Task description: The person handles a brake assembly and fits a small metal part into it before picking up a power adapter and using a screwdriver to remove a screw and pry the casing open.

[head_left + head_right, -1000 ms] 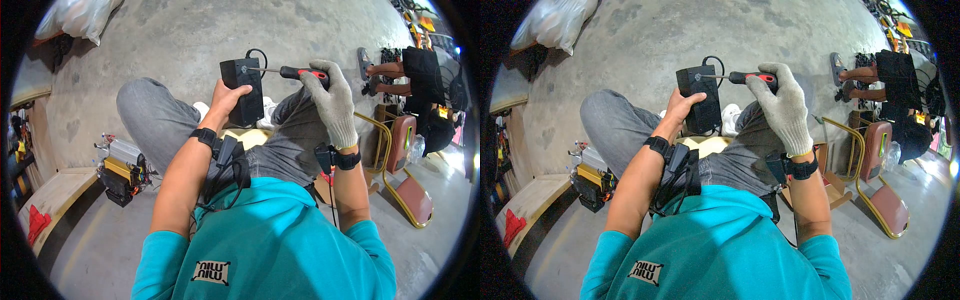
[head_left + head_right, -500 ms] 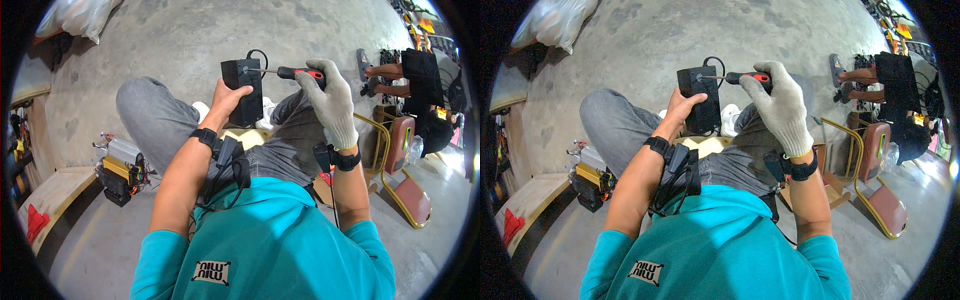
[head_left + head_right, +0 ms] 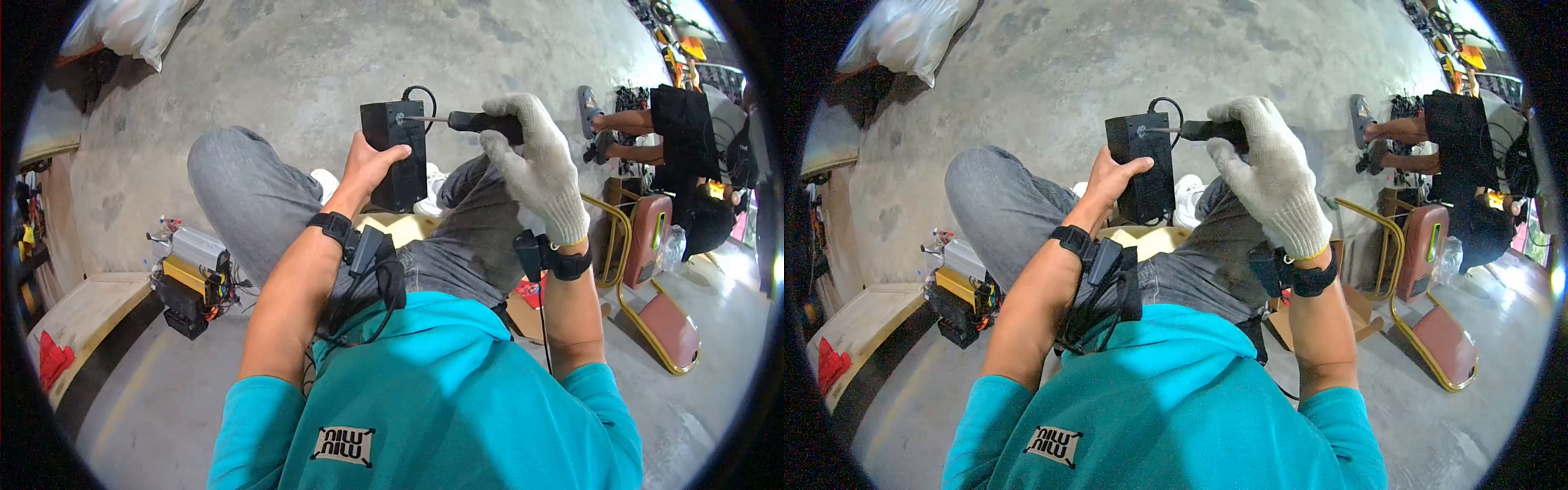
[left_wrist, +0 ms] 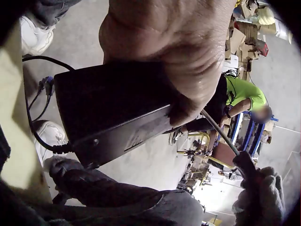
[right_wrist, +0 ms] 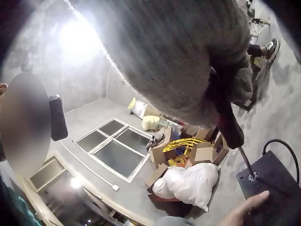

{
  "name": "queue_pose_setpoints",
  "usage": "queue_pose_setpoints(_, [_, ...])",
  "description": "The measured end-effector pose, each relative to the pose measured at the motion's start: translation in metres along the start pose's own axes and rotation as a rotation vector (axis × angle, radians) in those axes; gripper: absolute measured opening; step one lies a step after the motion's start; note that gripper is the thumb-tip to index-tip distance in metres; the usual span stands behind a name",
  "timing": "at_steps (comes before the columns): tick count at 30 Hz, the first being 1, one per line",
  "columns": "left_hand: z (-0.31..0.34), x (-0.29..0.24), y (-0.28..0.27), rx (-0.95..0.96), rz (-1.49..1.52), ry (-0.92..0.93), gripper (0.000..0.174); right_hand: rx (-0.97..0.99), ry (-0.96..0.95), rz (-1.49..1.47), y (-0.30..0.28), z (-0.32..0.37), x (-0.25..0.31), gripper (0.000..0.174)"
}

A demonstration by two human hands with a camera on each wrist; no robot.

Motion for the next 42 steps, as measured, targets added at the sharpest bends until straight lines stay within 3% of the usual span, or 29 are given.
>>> queue_pose_setpoints(2, [0.001,-0.003,0.001,-0.01,0.012,-0.014,0.025,-0.045,-0.044,-0.03,-0.001,-0.001,0.004,0.026])
queue_pose_setpoints(4, [0.0,-0.001,0.0,-0.019,0.024,-0.029,0.025,0.055,0.207,0.008,-0.001,-0.002,0.002,0.026])
queue_pose_setpoints(7, [0.0,0.001,-0.001,-0.015,0.006,-0.073,0.025,0.108,0.243,0.11,-0.003,-0.008,-0.005,0.028])
queue_pose_setpoints(8, [0.0,0.001,0.0,-0.02,0.011,-0.067,0.024,0.107,0.241,0.111,-0.003,-0.008,-0.007,0.028])
queue_pose_setpoints(10, [0.0,0.001,0.0,-0.025,0.017,-0.062,0.024,0.019,0.002,0.09,-0.005,-0.007,-0.004,0.027])
queue_pose_setpoints(14, [-0.004,0.019,-0.002,-0.017,0.012,-0.057,0.029,0.054,-0.067,-0.036,-0.002,-0.004,0.001,0.026])
queue_pose_setpoints(17, [-0.004,0.016,-0.002,0.004,-0.006,-0.059,0.034,-0.08,-0.029,0.0,-0.002,-0.005,0.007,0.025])
queue_pose_setpoints(18, [-0.003,0.014,-0.001,0.02,0.004,-0.065,0.035,0.016,0.197,-0.001,-0.003,-0.01,0.002,0.026])
queue_pose_setpoints(20, [-0.004,0.015,-0.002,0.016,-0.006,-0.077,0.035,0.111,0.417,-0.002,-0.005,-0.013,-0.006,0.027])
queue_pose_setpoints(23, [-0.005,0.016,-0.003,0.022,0.001,-0.079,0.035,0.132,0.247,0.013,-0.006,-0.014,-0.009,0.029])
queue_pose_setpoints(25, [-0.002,0.01,-0.001,0.031,0.02,-0.07,0.035,0.104,-0.046,-0.071,-0.007,-0.01,-0.004,0.028])
queue_pose_setpoints(29, [-0.002,0.005,-0.002,0.019,0.002,-0.072,0.036,0.044,-0.022,-0.083,-0.002,-0.007,0.006,0.025])
queue_pose_setpoints(31, [-0.001,0.009,-0.001,0.026,0.018,-0.072,0.036,-0.009,0.184,0.039,-0.004,-0.008,0.007,0.027])
queue_pose_setpoints(32, [-0.001,0.011,-0.001,0.026,0.01,-0.091,0.037,-0.015,0.182,0.039,-0.006,-0.009,0.007,0.027])
queue_pose_setpoints(34, [-0.002,0.009,-0.001,0.021,0.001,-0.102,0.037,0.159,0.328,0.014,-0.008,-0.013,0.0,0.033])
queue_pose_setpoints(35, [0.0,0.009,-0.001,0.009,0.008,-0.105,0.037,0.115,0.153,-0.035,-0.004,-0.014,-0.014,0.036])
queue_pose_setpoints(37, [-0.003,0.015,-0.001,-0.023,0.049,-0.068,0.028,0.106,0.1,-0.083,-0.006,-0.01,-0.008,0.035])
queue_pose_setpoints(42, [-0.002,0.014,-0.002,-0.029,0.029,-0.077,0.033,-0.055,0.018,-0.084,-0.003,-0.008,0.002,0.029])
Point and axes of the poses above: each hand's wrist, its own z-axis away from the middle knuckle, its own y-axis out of the palm, x = y × z, the point moved 3 cm from there along -z, towards the middle knuckle, and after that the axes turned 13 degrees about y, right-handed, at the moved point
